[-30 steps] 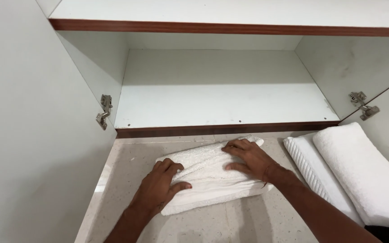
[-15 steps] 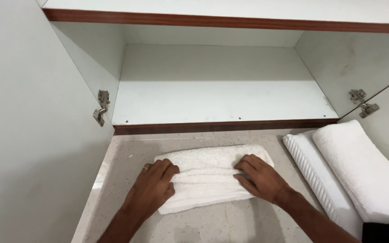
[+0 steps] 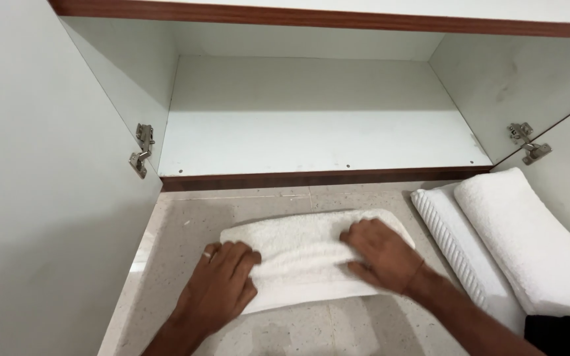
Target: The person folds several white towels by hand inside a white cabinet. They smooth out each towel, fold it into a compact rectangle, and place it on the shelf next to other folded towels.
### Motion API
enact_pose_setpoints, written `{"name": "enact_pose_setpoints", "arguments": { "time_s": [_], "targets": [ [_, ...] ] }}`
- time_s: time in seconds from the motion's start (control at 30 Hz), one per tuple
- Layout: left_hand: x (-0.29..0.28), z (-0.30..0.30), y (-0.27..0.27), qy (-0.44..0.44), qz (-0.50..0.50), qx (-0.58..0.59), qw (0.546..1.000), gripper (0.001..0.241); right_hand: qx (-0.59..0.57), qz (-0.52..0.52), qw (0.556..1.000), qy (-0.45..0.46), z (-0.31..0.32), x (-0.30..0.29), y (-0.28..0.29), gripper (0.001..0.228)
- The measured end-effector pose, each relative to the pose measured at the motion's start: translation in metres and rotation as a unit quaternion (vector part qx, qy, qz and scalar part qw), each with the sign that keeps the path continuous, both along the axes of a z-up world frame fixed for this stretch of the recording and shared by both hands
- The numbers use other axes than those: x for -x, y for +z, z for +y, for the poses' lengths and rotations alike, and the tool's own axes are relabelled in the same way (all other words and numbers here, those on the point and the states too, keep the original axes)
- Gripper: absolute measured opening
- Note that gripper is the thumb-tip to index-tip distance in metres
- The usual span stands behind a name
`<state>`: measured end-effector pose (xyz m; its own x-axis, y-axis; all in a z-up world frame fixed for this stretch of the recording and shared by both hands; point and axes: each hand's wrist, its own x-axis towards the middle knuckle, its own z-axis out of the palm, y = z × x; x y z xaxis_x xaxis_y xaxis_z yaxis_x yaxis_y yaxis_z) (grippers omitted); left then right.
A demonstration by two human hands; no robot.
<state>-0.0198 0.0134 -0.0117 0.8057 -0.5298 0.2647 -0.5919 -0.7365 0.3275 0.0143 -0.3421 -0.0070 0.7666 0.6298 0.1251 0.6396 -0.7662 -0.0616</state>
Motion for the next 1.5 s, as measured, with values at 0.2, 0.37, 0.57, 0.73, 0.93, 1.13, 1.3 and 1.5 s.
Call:
{"name": "enact_pose_setpoints", "arguments": {
  "time_s": [0.2,0.37,0.57,0.73,0.93,1.13,1.3,1.5],
  "targets": [
    [0.032,0.009,-0.03,-0.101,0.049,-0.007,0.994,0.054,-0.008,0.078,0.997,-0.01,0.014,0.049,-0.019,0.063],
    [0.021,-0.001,-0.009,-0.046,0.047,-0.045,0.997,0.095,0.069,0.061,0.994,-0.052,0.028,0.032,-0.024,0.093],
    [0.001,-0.005,0.005,0.042,0.165,-0.135,0.976,0.093,0.112,0.04,0.987,-0.109,0.059,0.025,-0.001,0.094],
    [-0.01,0.006,0.05,0.069,0.195,0.01,0.978,0.092,-0.006,-0.022,0.991,-0.129,0.052,0.014,0.011,0.097],
    [-0.03,0.004,0.097,0.081,0.295,0.231,0.923,0.086,-0.007,0.167,0.955,-0.244,0.041,0.013,0.116,0.083],
    [-0.06,0.011,0.169,0.092,0.262,0.448,0.849,0.091,-0.344,0.197,0.912,-0.103,0.023,0.005,0.178,0.085],
    [-0.099,0.033,0.198,0.06,0.32,0.407,0.853,0.104,-0.52,0.31,0.791,-0.086,0.023,-0.018,0.252,0.092],
    [-0.151,0.014,0.221,-0.063,0.268,0.663,0.696,0.116,-0.553,0.274,0.778,-0.116,0.045,-0.046,0.351,0.111]
  ]
}}
